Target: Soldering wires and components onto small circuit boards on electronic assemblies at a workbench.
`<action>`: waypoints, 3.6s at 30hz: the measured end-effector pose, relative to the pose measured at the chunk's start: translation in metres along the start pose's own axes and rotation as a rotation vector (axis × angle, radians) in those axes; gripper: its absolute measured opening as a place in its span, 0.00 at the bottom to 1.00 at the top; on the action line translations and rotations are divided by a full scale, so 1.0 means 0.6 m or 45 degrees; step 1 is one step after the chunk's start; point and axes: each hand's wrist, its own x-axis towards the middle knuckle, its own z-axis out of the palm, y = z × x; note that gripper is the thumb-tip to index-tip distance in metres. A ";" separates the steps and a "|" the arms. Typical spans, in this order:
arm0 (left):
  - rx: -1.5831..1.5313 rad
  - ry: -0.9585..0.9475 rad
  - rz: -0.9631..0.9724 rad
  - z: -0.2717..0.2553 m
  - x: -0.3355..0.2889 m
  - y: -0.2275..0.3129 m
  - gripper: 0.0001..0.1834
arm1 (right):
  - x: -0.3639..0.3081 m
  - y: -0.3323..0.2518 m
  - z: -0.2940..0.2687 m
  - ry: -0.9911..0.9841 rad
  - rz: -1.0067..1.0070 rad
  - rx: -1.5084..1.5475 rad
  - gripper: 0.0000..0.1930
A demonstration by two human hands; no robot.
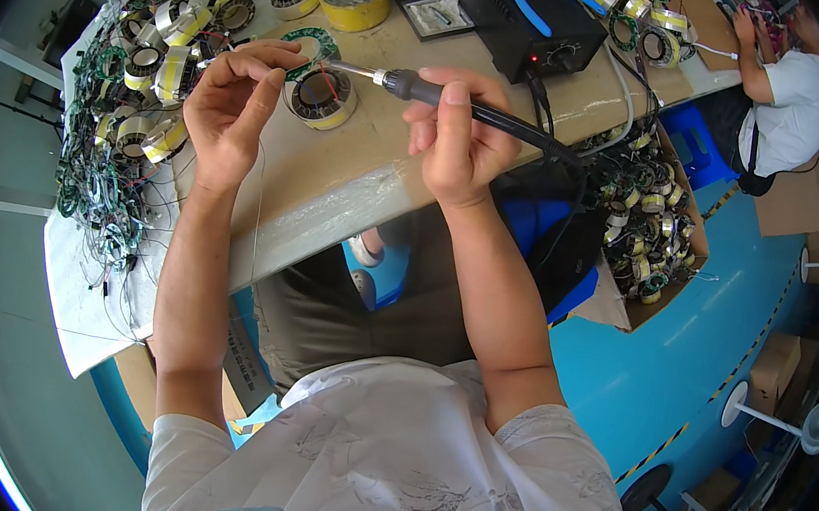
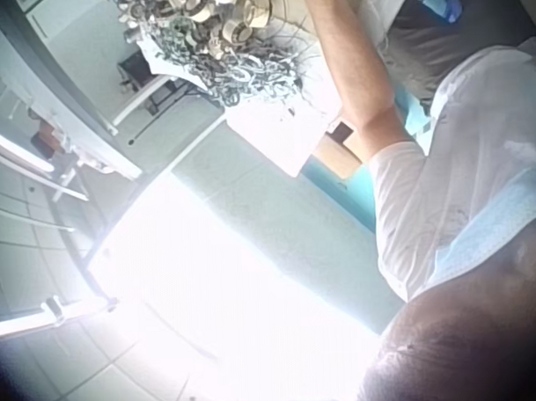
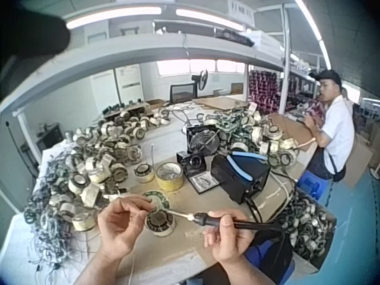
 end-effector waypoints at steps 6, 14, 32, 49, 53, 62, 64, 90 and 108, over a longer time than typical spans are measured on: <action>0.011 -0.002 0.007 -0.001 0.000 0.000 0.04 | 0.000 0.000 0.002 -0.005 0.007 -0.001 0.10; 0.022 -0.012 0.013 -0.002 0.001 -0.001 0.04 | -0.001 0.001 0.001 0.011 0.000 -0.027 0.10; -0.012 0.044 -0.045 -0.008 -0.003 0.007 0.04 | 0.004 0.007 0.013 0.119 -0.020 -0.019 0.13; -0.042 0.086 0.005 0.002 -0.012 -0.003 0.06 | 0.202 0.067 0.037 -0.137 1.021 -0.784 0.17; 0.066 0.038 0.041 -0.002 -0.009 0.001 0.05 | 0.095 -0.023 0.063 -0.239 0.503 -1.010 0.15; -0.322 0.080 -0.078 -0.020 -0.005 0.005 0.03 | 0.038 -0.011 0.113 -0.612 0.045 -1.204 0.08; -0.373 0.133 -0.088 -0.030 0.000 -0.001 0.03 | 0.061 -0.031 0.098 -0.624 -0.074 -1.182 0.07; -0.266 0.021 -0.662 -0.005 -0.018 -0.017 0.15 | 0.442 -0.102 -0.302 -0.513 0.362 -2.472 0.15; 0.826 0.525 0.524 0.017 -0.023 0.042 0.13 | 0.273 -0.030 0.140 -1.197 -0.309 -1.734 0.08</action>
